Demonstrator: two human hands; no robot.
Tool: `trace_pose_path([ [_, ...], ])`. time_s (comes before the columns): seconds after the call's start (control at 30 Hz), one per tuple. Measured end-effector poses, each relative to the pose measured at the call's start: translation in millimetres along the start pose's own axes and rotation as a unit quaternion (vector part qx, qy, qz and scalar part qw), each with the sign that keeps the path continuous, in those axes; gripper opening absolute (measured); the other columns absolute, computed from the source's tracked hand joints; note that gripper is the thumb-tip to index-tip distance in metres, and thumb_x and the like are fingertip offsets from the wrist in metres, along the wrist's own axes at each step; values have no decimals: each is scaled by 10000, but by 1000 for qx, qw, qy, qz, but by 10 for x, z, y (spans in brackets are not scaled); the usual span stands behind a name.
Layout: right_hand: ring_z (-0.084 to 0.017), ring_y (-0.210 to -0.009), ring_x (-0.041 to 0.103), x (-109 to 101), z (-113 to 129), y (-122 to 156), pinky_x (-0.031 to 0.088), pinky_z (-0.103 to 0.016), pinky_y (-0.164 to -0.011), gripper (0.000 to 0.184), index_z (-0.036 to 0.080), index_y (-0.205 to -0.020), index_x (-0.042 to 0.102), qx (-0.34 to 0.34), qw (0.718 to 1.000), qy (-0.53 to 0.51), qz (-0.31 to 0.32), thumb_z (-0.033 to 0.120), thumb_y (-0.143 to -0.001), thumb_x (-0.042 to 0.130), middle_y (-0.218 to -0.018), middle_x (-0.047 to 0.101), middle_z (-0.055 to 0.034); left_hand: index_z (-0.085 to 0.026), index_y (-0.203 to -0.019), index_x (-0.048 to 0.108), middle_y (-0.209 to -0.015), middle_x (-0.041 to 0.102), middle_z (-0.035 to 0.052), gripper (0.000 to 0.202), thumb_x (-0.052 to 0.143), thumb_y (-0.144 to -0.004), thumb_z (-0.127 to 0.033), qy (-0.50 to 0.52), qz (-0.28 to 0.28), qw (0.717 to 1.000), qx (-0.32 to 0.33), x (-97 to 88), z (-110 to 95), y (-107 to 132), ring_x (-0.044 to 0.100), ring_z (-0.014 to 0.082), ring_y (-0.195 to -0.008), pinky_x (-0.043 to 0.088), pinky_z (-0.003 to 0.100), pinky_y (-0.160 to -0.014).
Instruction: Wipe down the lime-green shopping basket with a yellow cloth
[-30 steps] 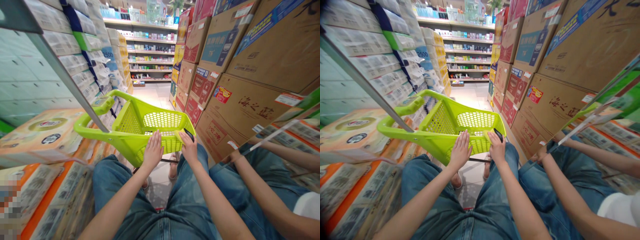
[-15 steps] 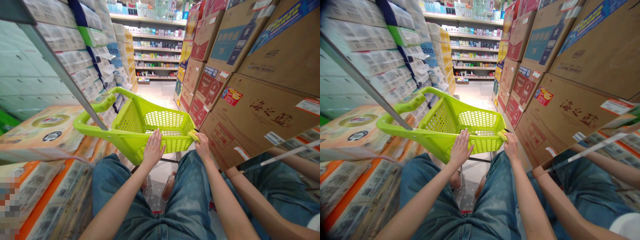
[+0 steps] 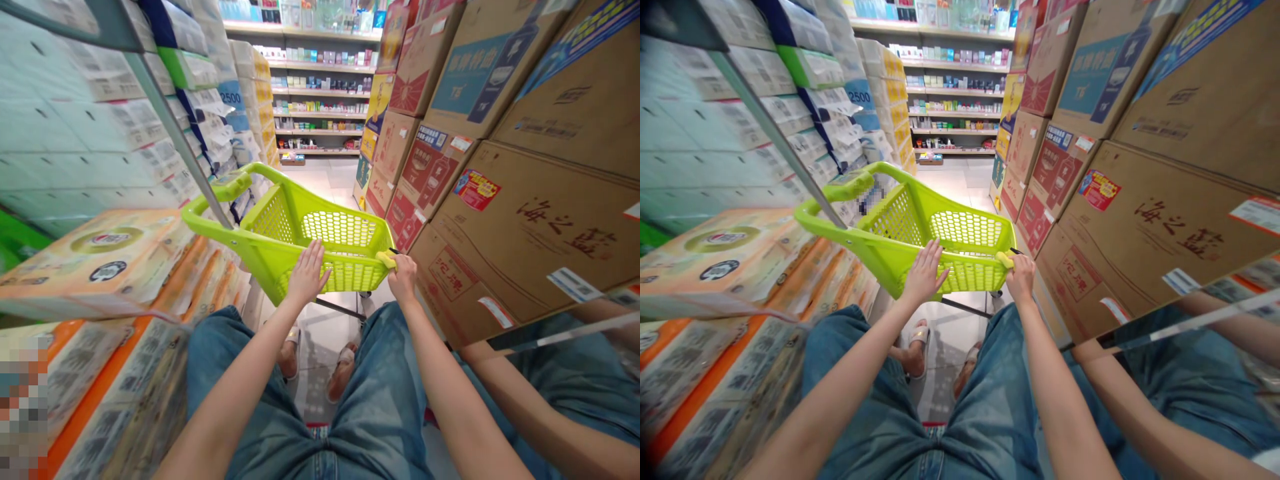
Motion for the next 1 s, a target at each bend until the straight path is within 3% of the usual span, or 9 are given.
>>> trace_pose_path([
  [0.17, -250, -1078, 529, 56, 112, -42, 341, -385, -966, 352, 193, -1010, 649, 9, 1000, 10, 5, 74, -776, 414, -1045, 681, -94, -74, -1472, 357, -1600, 303, 157, 595, 333, -991, -423, 13, 14, 1000, -7, 164, 202, -353, 183, 239, -1518, 209, 443, -1227],
  [0.27, -246, -1104, 529, 133, 294, -36, 305, -393, -1016, 371, 179, -1059, 652, 15, 999, 25, 25, 70, -800, 410, -1078, 691, -101, -66, -1390, 462, -1505, 449, 191, 553, 297, -999, -421, 17, -4, 998, -56, 251, 378, -595, 291, 269, -1480, 245, 463, -1208],
  [0.4, -249, -1172, 510, 309, 717, 30, 255, -421, -1087, 411, 168, -1166, 628, 5, 997, 29, 67, 70, -814, 440, -1165, 674, -106, -67, -1246, 565, -1431, 512, 221, 508, 306, -995, -425, 21, -3, 994, -107, 343, 647, -847, 352, 313, -1439, 274, 529, -1177],
  [0.47, -251, -1204, 499, 422, 1011, 89, 206, -449, -1134, 433, 171, -1228, 600, -16, 995, 23, 95, 79, -833, 449, -1210, 662, -106, -67, -1177, 600, -1372, 559, 225, 483, 324, -991, -417, 32, 30, 996, -79, 389, 724, -880, 386, 317, -1414, 295, 537, -1162],
  [0.63, -241, -1298, 459, 705, 1796, 253, 83, -510, -1205, 465, 169, -1361, 507, -82, 984, -16, 155, 114, -905, 432, -1342, 614, -115, -126, -1086, 644, -1198, 665, 131, 430, 277, -1004, -333, 48, 69, 996, -8, 358, 837, -555, 450, 237, -1361, 312, 432, -1177],
  [0.77, -216, -1393, 391, 826, 2152, 353, 26, -560, -1214, 489, 191, -1417, 455, -161, 968, -48, 187, 112, -937, 408, -1447, 547, -98, -108, -1129, 619, -1233, 633, 135, 442, 226, -1002, -264, 46, 53, 997, -19, 179, 1098, -159, 418, 230, -1384, 304, 428, -1187],
  [0.87, -206, -1393, 406, 789, 2119, 406, -9, -562, -1220, 482, 201, -1424, 457, -194, 961, -48, 190, 121, -952, 397, -1455, 545, -88, -117, -1093, 623, -1236, 628, 136, 397, 268, -989, -262, 47, 41, 998, -31, 37, 1314, 52, 404, 247, -1401, 306, 458, -1188],
  [1.0, -203, -1406, 404, 589, 1782, 491, -61, -548, -1220, 509, 196, -1436, 457, -201, 964, -26, 173, 104, -940, 388, -1456, 547, -87, -149, -1143, 603, -1302, 604, 118, 360, 297, -979, -244, 56, 34, 997, -36, -83, 1373, 280, 392, 232, -1420, 317, 468, -1188],
])
Point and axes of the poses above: each hand's wrist, its own y-axis away from the middle knuckle, its own x-axis out of the palm, z = x × y, the point moved 4 cm from there along -y, towards the middle knuckle
